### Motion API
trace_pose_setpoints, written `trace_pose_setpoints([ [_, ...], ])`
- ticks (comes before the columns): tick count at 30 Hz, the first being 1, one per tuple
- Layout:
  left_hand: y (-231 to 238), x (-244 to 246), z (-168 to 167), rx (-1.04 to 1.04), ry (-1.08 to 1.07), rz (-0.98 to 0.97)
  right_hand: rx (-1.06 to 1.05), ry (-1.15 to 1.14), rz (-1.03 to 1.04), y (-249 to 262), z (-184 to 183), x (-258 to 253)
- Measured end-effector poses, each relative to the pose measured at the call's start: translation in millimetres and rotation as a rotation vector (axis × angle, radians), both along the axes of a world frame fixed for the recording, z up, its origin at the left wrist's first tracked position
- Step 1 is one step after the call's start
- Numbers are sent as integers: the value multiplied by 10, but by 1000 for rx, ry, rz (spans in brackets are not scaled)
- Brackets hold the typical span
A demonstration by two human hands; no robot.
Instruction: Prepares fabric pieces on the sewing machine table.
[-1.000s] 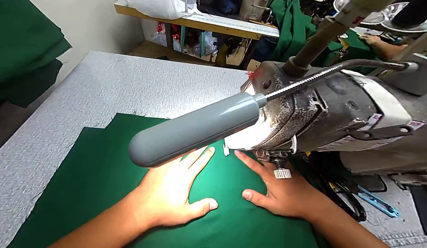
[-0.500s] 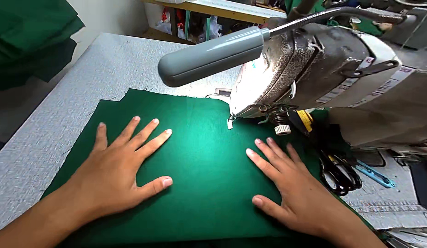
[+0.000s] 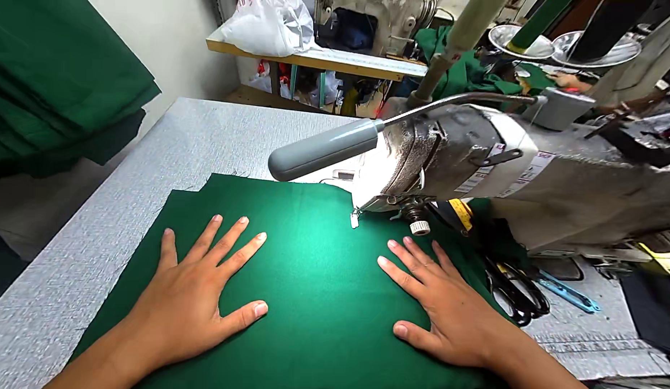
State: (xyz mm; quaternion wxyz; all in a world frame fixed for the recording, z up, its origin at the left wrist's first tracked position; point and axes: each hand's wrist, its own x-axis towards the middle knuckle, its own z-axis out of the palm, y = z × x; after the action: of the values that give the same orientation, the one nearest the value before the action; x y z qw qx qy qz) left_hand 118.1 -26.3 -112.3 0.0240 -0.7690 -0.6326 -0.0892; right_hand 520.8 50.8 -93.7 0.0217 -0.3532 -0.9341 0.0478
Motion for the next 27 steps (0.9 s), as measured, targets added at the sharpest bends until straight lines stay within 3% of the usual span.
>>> trace_pose_setpoints([
  [9,-18,25,92,-97,-22,10,-113,-16,-3,13,54,1],
  [17,-59,36,110,-111,-33,51,-38,5,54,89,1,-4],
  [23,159,-127,3,50,-36,3,-64,-24,53,98,24,-5],
  [27,113,-198,206,-208,-59,-40,-180,-14,55,110,115,-74],
])
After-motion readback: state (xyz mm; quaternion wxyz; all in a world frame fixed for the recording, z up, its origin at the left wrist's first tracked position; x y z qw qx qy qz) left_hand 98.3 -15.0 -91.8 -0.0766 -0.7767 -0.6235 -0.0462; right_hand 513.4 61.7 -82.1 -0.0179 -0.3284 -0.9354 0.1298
